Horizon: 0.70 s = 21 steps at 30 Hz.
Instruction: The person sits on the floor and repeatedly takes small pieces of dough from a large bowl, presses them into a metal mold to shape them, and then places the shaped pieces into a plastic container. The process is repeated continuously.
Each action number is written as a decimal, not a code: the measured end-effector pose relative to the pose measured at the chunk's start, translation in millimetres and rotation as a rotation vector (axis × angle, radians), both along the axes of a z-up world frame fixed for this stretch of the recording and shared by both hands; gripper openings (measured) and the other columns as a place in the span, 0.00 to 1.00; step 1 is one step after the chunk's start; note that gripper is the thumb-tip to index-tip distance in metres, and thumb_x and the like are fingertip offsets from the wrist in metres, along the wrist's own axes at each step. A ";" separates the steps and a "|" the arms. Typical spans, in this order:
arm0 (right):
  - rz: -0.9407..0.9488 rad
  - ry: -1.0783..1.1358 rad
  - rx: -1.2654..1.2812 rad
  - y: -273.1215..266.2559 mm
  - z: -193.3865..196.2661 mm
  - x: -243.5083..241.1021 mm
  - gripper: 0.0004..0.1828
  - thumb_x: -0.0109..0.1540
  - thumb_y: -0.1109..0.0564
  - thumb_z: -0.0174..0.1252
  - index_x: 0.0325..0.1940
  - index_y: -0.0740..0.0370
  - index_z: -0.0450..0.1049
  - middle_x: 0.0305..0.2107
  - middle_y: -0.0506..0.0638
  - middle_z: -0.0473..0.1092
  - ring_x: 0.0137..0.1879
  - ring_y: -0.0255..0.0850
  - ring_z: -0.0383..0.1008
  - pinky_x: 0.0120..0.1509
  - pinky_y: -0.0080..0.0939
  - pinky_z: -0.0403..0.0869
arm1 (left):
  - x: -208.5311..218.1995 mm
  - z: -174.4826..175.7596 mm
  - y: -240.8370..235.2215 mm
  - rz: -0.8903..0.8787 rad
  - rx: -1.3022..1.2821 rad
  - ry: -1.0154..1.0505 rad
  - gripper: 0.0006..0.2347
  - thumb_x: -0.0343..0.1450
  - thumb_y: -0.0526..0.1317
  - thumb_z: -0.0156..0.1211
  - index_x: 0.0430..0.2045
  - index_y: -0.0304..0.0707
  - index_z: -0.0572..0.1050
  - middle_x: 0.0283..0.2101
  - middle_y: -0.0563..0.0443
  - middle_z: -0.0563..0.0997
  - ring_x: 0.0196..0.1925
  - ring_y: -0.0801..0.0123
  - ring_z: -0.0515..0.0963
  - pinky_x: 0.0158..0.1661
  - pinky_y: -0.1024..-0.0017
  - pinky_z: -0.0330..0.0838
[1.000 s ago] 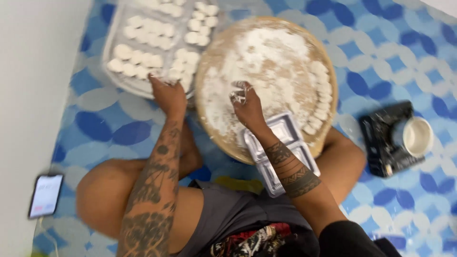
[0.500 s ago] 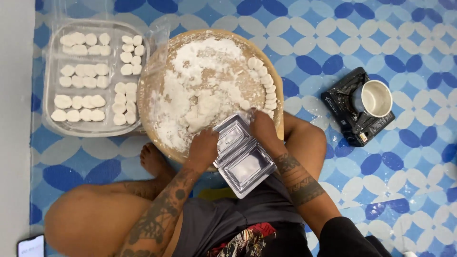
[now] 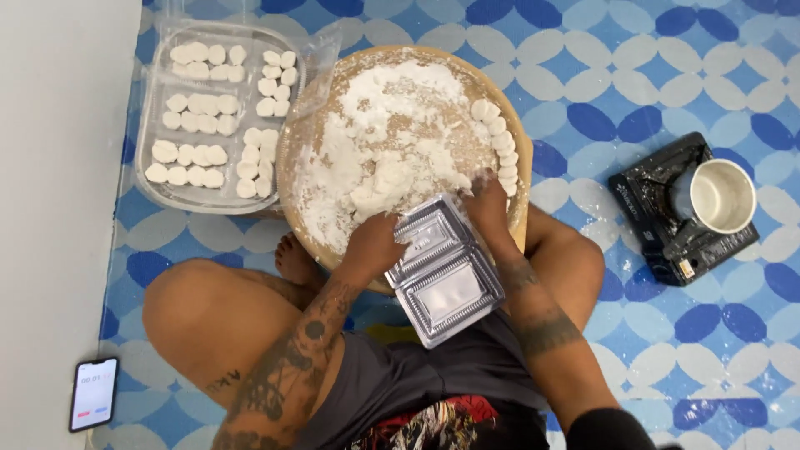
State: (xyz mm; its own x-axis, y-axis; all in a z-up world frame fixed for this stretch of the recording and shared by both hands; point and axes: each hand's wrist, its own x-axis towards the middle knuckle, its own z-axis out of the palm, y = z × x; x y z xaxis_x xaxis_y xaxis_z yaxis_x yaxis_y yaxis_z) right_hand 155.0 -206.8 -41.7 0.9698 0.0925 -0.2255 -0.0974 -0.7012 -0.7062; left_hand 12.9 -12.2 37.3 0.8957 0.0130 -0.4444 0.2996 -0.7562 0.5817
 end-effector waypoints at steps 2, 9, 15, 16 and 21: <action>-0.030 0.078 0.112 1.8 36.4 -26.9 0.25 0.52 0.56 0.68 0.47 0.73 0.71 0.34 0.61 0.74 0.45 0.56 0.76 0.47 0.56 0.74 | 7.2 11.5 -7.1 0.158 -0.106 -0.003 0.26 0.68 0.46 0.64 0.58 0.28 0.72 0.57 0.31 0.77 0.63 0.39 0.74 0.59 0.42 0.70; 0.010 -0.003 0.498 -43.5 -17.5 -65.3 0.36 0.55 0.69 0.58 0.66 0.85 0.59 0.46 0.80 0.71 0.52 0.65 0.75 0.49 0.62 0.75 | 15.7 56.7 -46.4 0.599 -0.702 -0.180 0.13 0.67 0.38 0.69 0.40 0.26 0.82 0.39 0.30 0.85 0.50 0.48 0.83 0.50 0.56 0.74; -0.171 0.056 0.805 3.1 76.7 -91.6 0.11 0.65 0.65 0.58 0.52 0.71 0.73 0.30 0.54 0.75 0.35 0.33 0.73 0.34 0.38 0.79 | 21.4 35.6 -44.5 0.580 -0.597 -0.153 0.10 0.63 0.38 0.70 0.36 0.38 0.84 0.32 0.44 0.85 0.39 0.62 0.83 0.42 0.63 0.76; -0.168 0.052 0.805 -2.6 62.0 -88.5 0.11 0.65 0.65 0.58 0.52 0.71 0.73 0.30 0.54 0.75 0.35 0.33 0.73 0.34 0.38 0.79 | 22.9 20.1 -40.4 0.580 -0.599 -0.157 0.10 0.63 0.38 0.70 0.36 0.38 0.84 0.32 0.44 0.85 0.39 0.62 0.83 0.42 0.63 0.76; -0.074 0.046 0.708 -13.0 29.0 -74.8 0.14 0.62 0.68 0.61 0.52 0.70 0.76 0.37 0.58 0.76 0.42 0.40 0.75 0.41 0.46 0.80 | 21.8 -7.5 -36.8 0.613 -0.493 -0.216 0.11 0.62 0.37 0.70 0.34 0.29 0.83 0.33 0.34 0.85 0.44 0.39 0.84 0.45 0.54 0.77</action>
